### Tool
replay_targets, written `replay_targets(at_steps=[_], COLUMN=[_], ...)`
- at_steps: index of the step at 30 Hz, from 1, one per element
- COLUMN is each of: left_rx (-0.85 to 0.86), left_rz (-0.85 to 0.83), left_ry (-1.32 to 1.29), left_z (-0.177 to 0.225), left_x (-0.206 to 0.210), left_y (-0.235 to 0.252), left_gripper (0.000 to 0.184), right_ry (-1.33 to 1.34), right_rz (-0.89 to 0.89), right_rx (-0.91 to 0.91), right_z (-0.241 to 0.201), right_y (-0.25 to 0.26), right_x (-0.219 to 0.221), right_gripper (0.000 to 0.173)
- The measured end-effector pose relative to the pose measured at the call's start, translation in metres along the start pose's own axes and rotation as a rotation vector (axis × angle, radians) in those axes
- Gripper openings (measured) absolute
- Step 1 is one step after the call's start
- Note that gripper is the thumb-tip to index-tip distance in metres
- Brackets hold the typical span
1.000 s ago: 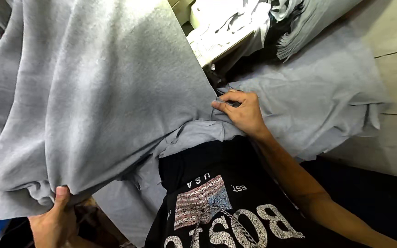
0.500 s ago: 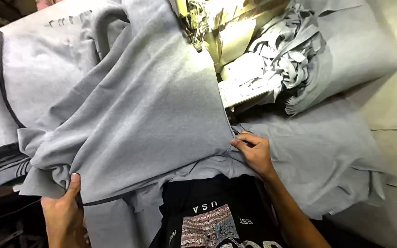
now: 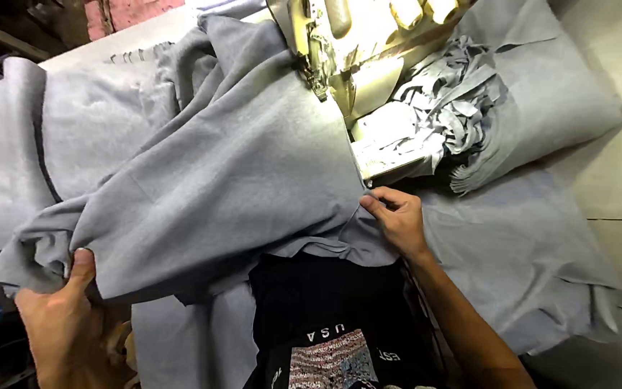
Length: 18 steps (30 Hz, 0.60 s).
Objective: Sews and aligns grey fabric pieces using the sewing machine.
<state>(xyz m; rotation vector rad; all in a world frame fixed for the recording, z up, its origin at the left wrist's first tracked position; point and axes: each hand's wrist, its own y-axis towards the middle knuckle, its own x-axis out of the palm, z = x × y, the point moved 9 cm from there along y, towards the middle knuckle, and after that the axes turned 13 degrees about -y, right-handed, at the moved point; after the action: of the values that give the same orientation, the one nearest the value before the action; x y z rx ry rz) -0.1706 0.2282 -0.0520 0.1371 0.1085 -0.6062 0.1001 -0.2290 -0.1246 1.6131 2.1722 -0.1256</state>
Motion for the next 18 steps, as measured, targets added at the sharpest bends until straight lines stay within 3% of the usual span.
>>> replay_targets(at_steps=[5,11,18], left_rx=[0.039,0.022,0.039], left_rz=[-0.051,-0.062,-0.083], left_ry=[0.011,0.032,0.103], left_z=[0.011,0.008,0.015], left_x=[0.004,0.0,0.006], left_y=[0.029,0.068,0.103], left_gripper=[0.049,0.057,0.048], right_ry=[0.018,0.022,-0.015], right_rz=[-0.027,-0.054,-0.078], right_rx=[0.014,-0.001,-0.005], right_z=[-0.008,-0.024,-0.04], right_y=[0.028,0.056,0.075], right_x=[0.007,0.011,0.015], right_gripper=[0.013,0.016,0.021])
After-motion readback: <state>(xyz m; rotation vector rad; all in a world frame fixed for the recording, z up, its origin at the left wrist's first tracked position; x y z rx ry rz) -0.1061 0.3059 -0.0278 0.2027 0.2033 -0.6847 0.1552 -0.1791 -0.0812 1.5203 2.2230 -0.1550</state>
